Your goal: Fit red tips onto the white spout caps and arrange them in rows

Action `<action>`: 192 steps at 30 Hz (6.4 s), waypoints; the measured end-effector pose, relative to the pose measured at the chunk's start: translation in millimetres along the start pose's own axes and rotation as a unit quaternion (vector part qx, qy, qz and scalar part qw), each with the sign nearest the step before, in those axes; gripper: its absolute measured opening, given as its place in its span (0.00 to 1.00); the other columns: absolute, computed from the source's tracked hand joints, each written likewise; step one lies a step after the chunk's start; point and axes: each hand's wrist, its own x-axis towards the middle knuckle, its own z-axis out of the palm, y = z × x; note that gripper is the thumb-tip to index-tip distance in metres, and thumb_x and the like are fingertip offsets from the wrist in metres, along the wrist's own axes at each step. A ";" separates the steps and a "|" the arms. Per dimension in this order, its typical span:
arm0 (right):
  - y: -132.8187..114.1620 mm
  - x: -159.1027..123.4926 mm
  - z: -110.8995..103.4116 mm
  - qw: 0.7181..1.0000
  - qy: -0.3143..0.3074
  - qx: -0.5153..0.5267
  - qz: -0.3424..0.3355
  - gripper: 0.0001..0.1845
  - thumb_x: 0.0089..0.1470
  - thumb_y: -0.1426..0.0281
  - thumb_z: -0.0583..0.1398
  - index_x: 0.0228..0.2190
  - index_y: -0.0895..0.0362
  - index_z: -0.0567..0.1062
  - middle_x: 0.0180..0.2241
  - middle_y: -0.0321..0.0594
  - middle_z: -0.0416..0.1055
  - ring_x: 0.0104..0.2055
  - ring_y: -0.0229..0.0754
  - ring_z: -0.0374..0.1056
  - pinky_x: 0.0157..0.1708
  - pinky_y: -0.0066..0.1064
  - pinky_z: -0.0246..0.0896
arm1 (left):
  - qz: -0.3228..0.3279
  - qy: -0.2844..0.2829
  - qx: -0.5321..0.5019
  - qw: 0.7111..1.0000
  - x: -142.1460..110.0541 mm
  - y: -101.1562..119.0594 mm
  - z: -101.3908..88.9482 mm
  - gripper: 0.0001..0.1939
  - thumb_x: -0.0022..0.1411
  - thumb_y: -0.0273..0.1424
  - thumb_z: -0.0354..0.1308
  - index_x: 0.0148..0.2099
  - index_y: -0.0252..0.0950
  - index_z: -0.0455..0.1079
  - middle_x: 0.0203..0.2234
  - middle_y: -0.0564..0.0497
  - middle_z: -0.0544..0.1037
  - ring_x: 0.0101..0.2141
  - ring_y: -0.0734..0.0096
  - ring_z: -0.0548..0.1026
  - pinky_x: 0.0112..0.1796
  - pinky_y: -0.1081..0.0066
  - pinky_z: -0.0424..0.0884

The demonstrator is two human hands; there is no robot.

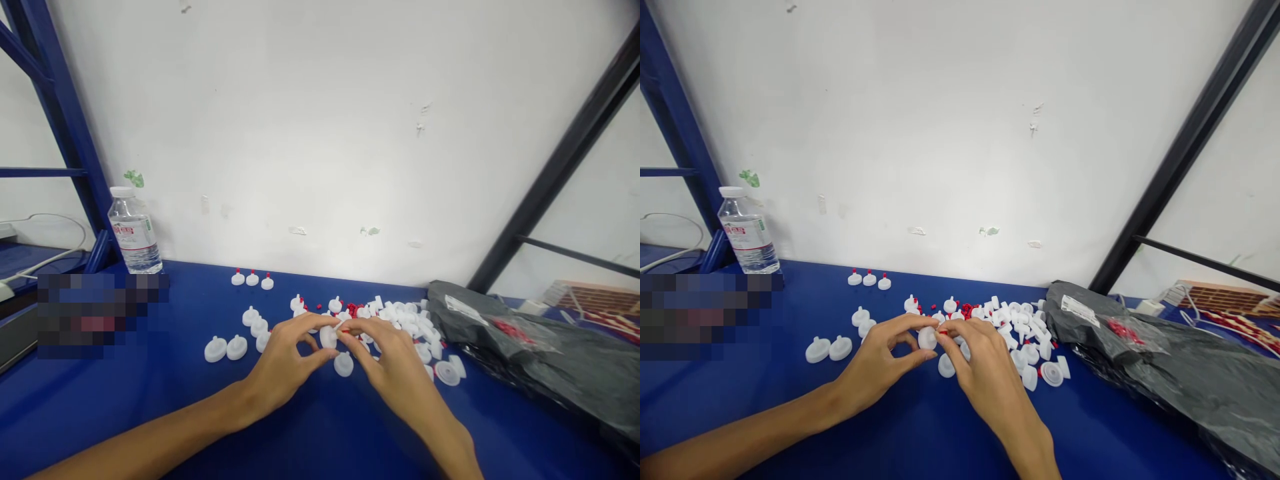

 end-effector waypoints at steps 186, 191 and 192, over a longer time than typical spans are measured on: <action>-5.5 18.1 -15.0 0.991 -0.036 0.081 0.105 0.13 0.61 0.57 0.60 0.36 0.51 0.81 0.31 0.34 0.80 0.29 0.41 0.74 0.31 0.29 0.65 | 0.158 0.051 0.123 0.978 -18.3 10.4 -0.9 0.20 0.61 0.32 0.63 0.55 0.42 0.67 0.48 0.44 0.68 0.39 0.66 0.74 0.34 0.69 0.74; -8.2 79.2 -26.2 0.992 -0.076 -0.095 0.044 0.13 0.64 0.60 0.58 0.34 0.51 0.81 0.31 0.35 0.81 0.30 0.41 0.73 0.31 0.30 0.61 | 0.227 -0.032 0.174 0.958 -20.5 15.2 -4.2 0.09 0.61 0.25 0.54 0.43 0.38 0.70 0.38 0.47 0.73 0.36 0.66 0.74 0.31 0.70 0.68; -9.4 94.7 -24.4 0.985 -0.094 -0.141 0.034 0.13 0.64 0.60 0.58 0.36 0.51 0.81 0.31 0.35 0.81 0.31 0.42 0.74 0.31 0.30 0.60 | 0.257 -0.055 0.196 0.945 -20.8 15.0 -4.1 0.08 0.61 0.24 0.54 0.43 0.38 0.71 0.37 0.47 0.74 0.36 0.66 0.74 0.30 0.71 0.68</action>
